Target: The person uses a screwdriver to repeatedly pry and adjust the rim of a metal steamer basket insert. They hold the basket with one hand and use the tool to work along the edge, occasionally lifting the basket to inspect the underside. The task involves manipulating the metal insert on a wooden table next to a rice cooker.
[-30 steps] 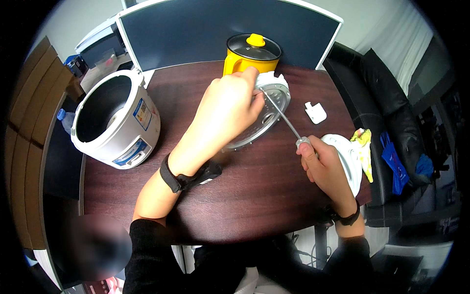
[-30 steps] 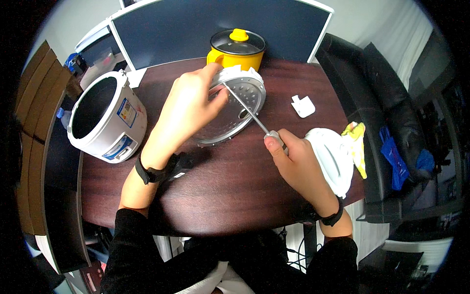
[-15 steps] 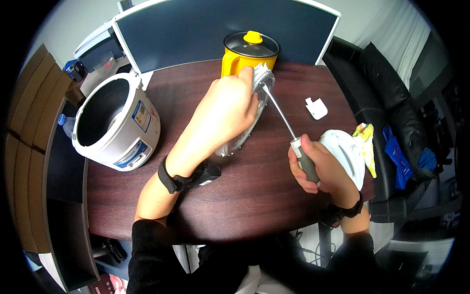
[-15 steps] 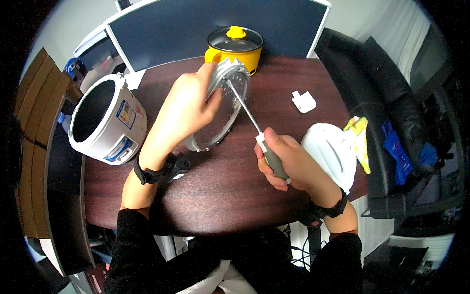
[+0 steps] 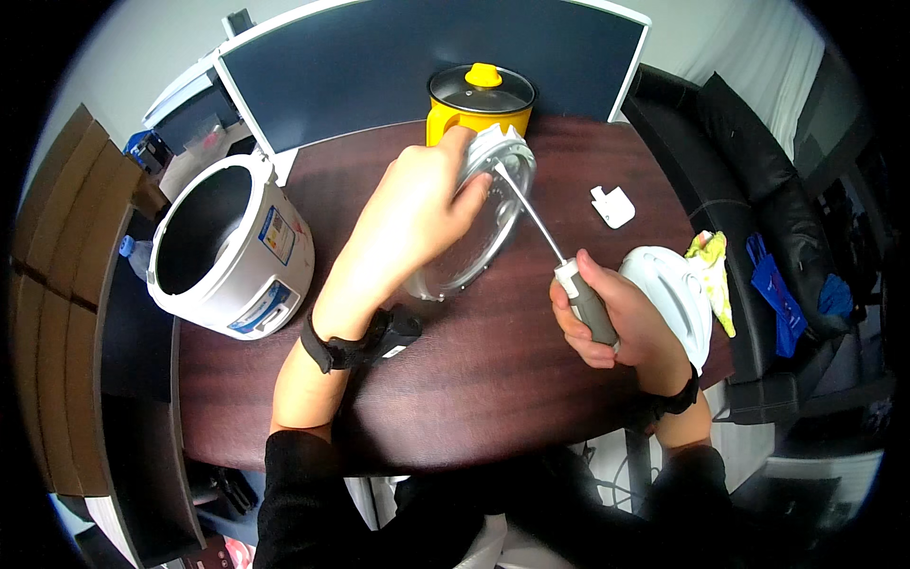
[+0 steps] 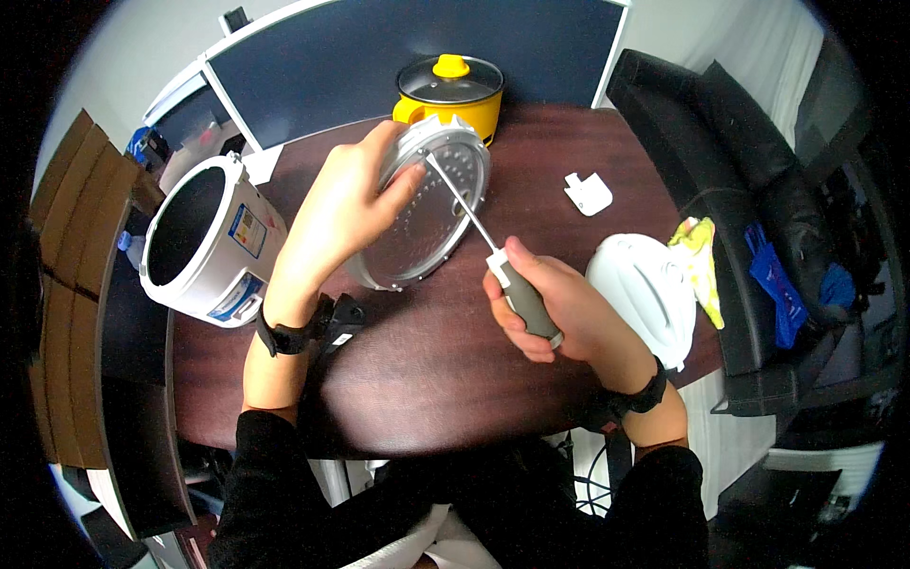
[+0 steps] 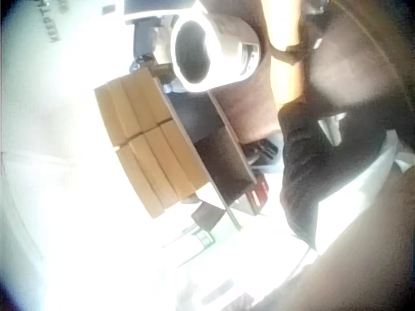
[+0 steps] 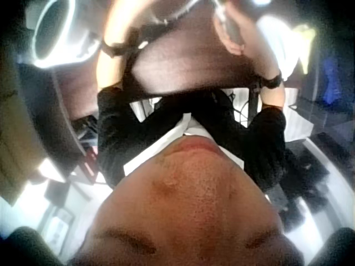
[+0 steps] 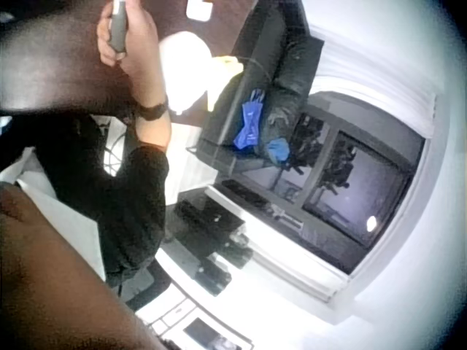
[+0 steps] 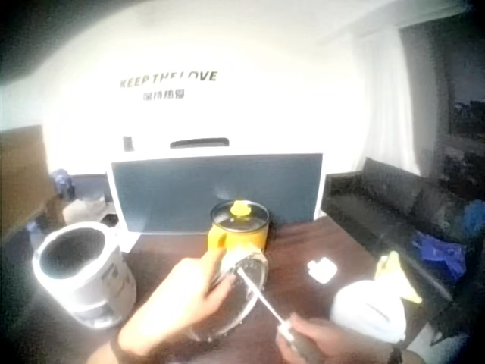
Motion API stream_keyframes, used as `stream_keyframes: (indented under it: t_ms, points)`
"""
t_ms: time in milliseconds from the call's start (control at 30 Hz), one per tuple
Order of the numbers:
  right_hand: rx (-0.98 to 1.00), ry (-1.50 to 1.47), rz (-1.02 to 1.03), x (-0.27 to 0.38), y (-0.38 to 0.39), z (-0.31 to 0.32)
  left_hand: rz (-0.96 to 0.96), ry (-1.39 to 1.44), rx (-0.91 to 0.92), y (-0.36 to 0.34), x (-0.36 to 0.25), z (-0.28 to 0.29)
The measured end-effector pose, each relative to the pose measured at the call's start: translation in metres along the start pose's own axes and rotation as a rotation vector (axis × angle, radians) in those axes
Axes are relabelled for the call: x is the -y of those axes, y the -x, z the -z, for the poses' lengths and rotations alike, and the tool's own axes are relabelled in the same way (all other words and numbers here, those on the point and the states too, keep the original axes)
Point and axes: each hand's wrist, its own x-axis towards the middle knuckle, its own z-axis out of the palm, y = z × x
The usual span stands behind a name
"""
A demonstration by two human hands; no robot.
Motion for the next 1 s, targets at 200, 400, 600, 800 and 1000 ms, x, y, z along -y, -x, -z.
stream_keyframes:
  t_ms: [200, 400, 600, 800, 1000]
  points:
    - [-0.257, 0.249, 0.416, 0.002, -0.01, 0.027, 0.036, 0.06, 0.059, 0.0, 0.004, 0.01]
    - [-0.329, 0.114, 0.544, -0.008, -0.023, 0.057, 0.067, 0.05, 0.026, -0.004, -0.003, 0.001]
    - [-0.404, 0.128, 0.496, -0.015, -0.023, 0.066, 0.038, 0.022, -0.022, -0.006, -0.002, -0.001]
    - [-0.466, 0.18, 0.498, -0.014, -0.024, 0.07, 0.196, 0.019, 0.126, -0.009, -0.007, 0.014]
    - [-0.449, 0.129, 0.462, -0.016, -0.025, 0.072, 0.032, 0.027, -0.037, -0.006, -0.002, 0.013]
